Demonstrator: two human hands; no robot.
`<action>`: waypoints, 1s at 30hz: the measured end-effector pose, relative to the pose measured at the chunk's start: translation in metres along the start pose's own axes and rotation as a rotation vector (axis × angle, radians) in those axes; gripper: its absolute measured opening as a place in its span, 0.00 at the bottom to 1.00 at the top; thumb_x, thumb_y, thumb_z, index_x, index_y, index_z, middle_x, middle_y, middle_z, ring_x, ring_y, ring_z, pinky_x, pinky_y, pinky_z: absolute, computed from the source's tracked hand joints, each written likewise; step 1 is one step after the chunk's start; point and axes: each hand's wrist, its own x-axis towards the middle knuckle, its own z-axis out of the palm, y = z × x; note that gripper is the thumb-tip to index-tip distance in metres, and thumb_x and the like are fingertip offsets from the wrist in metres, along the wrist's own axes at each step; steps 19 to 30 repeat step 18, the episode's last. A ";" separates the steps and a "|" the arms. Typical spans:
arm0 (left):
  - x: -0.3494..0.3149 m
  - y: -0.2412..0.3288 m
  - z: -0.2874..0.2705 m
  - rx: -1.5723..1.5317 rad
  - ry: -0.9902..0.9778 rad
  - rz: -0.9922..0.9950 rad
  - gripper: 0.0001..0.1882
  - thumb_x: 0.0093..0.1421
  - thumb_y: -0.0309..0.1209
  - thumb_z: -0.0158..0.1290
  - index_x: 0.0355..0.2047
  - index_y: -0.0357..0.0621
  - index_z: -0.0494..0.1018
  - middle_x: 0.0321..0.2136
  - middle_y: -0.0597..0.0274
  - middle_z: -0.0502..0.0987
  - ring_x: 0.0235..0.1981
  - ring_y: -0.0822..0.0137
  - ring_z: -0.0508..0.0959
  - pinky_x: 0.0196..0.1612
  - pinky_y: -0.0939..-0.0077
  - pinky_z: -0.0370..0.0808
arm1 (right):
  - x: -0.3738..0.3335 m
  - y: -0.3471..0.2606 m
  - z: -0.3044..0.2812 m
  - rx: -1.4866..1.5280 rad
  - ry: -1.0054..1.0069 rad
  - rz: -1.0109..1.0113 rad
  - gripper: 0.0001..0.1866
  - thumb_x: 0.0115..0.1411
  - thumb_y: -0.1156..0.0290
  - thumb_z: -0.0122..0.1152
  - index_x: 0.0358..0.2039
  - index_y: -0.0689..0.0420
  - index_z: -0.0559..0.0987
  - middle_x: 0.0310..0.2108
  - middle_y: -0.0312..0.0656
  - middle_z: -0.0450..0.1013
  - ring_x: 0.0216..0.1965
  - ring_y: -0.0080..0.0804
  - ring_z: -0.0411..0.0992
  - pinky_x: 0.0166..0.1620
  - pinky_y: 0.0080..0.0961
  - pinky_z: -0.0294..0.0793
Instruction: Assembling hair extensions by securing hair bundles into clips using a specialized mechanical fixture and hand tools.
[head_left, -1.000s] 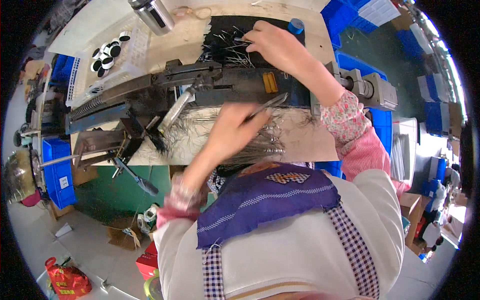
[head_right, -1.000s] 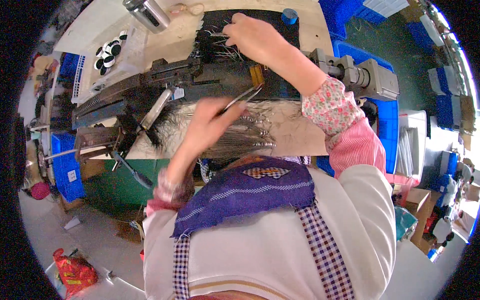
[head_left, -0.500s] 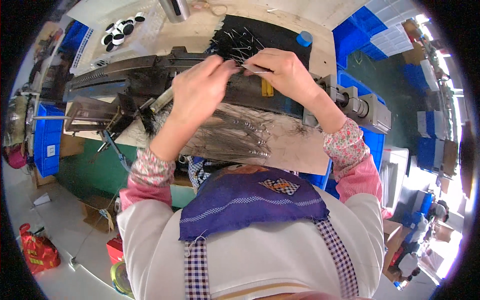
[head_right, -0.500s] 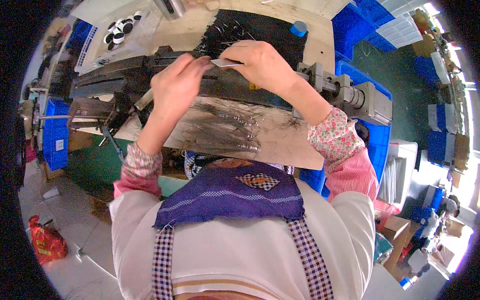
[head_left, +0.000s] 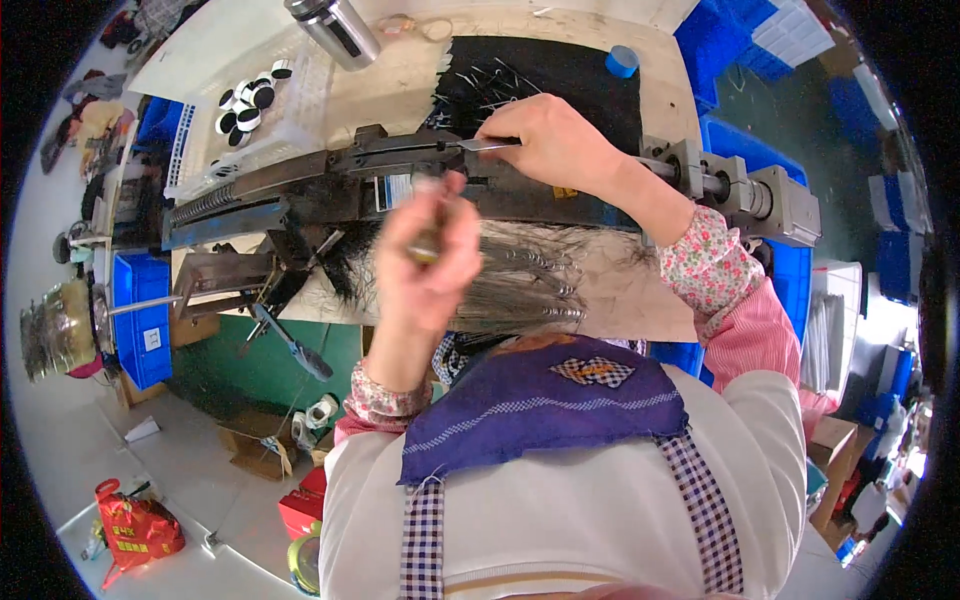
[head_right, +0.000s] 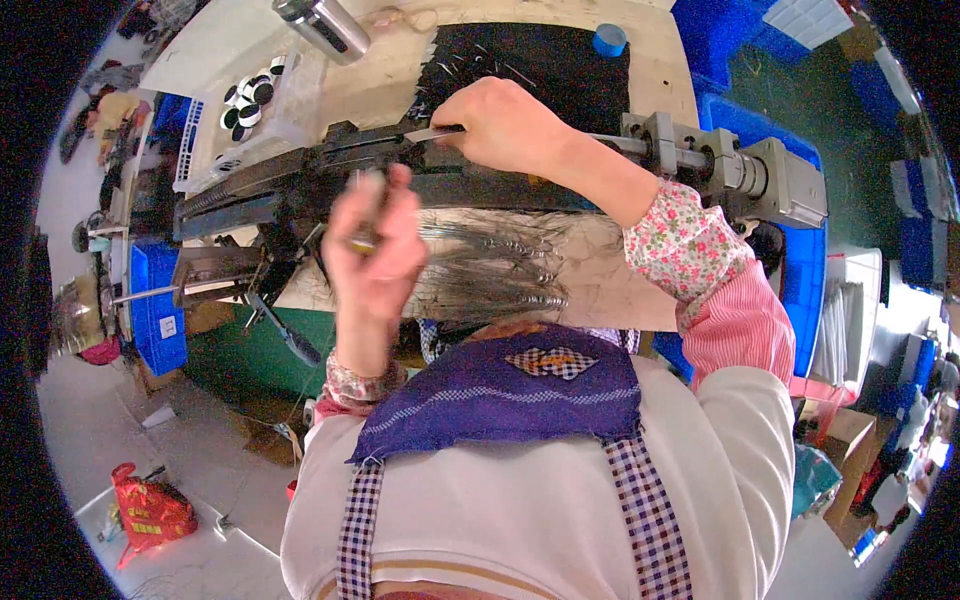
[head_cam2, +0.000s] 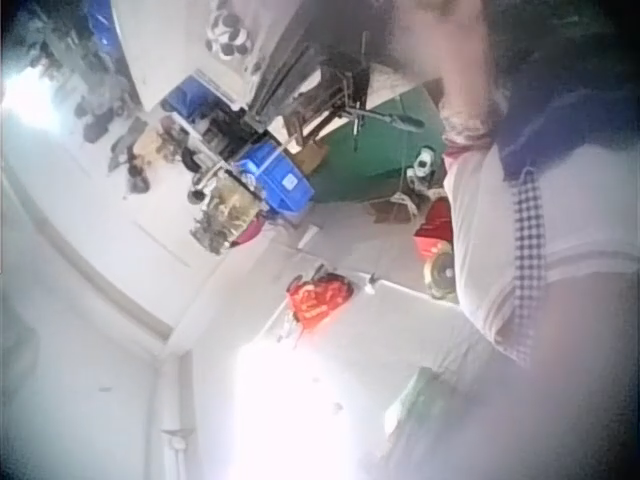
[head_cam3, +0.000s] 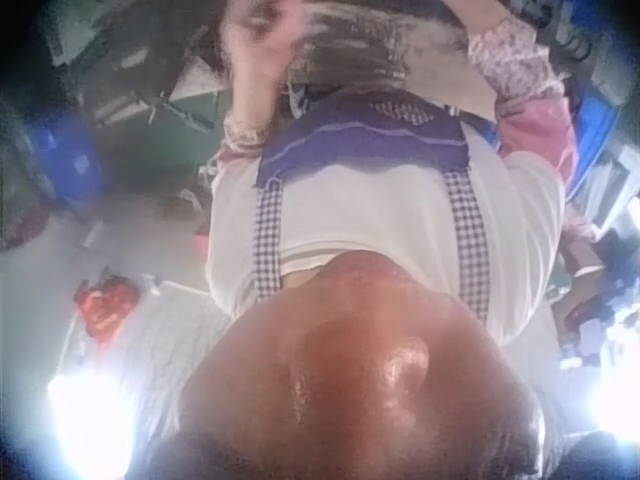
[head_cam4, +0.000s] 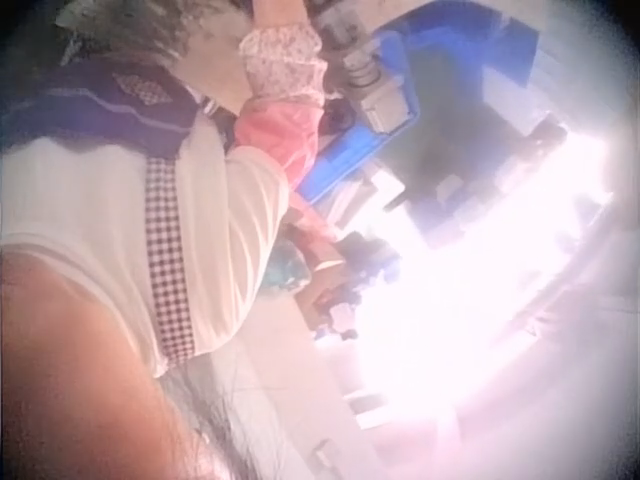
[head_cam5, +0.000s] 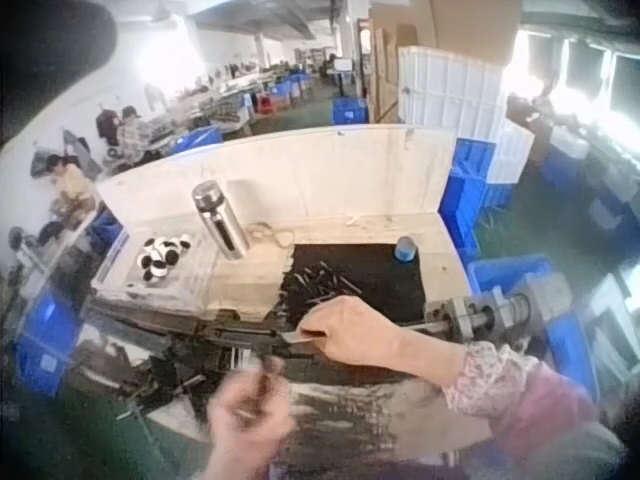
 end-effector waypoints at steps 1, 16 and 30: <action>-0.001 -0.015 0.014 0.817 0.357 -0.004 0.15 0.61 0.36 0.51 0.41 0.37 0.68 0.22 0.57 0.73 0.10 0.71 0.67 0.13 0.78 0.63 | 0.002 -0.002 0.003 -0.018 0.010 -0.019 0.09 0.51 0.67 0.62 0.29 0.58 0.81 0.27 0.48 0.75 0.33 0.48 0.74 0.39 0.40 0.73; -0.066 0.062 -0.140 0.728 0.962 0.504 0.30 0.63 0.56 0.44 0.25 0.39 0.74 0.12 0.68 0.67 0.09 0.77 0.60 0.13 0.81 0.52 | -0.098 0.003 0.026 -0.507 0.015 0.565 0.28 0.61 0.53 0.54 0.51 0.64 0.68 0.39 0.59 0.73 0.35 0.57 0.74 0.36 0.41 0.76; -0.062 0.069 -0.141 0.708 0.824 0.454 0.29 0.62 0.55 0.47 0.32 0.37 0.76 0.12 0.67 0.69 0.09 0.77 0.60 0.12 0.79 0.52 | -0.093 0.031 0.037 -0.555 -0.049 0.667 0.32 0.62 0.50 0.52 0.56 0.63 0.65 0.39 0.60 0.73 0.35 0.57 0.75 0.36 0.41 0.77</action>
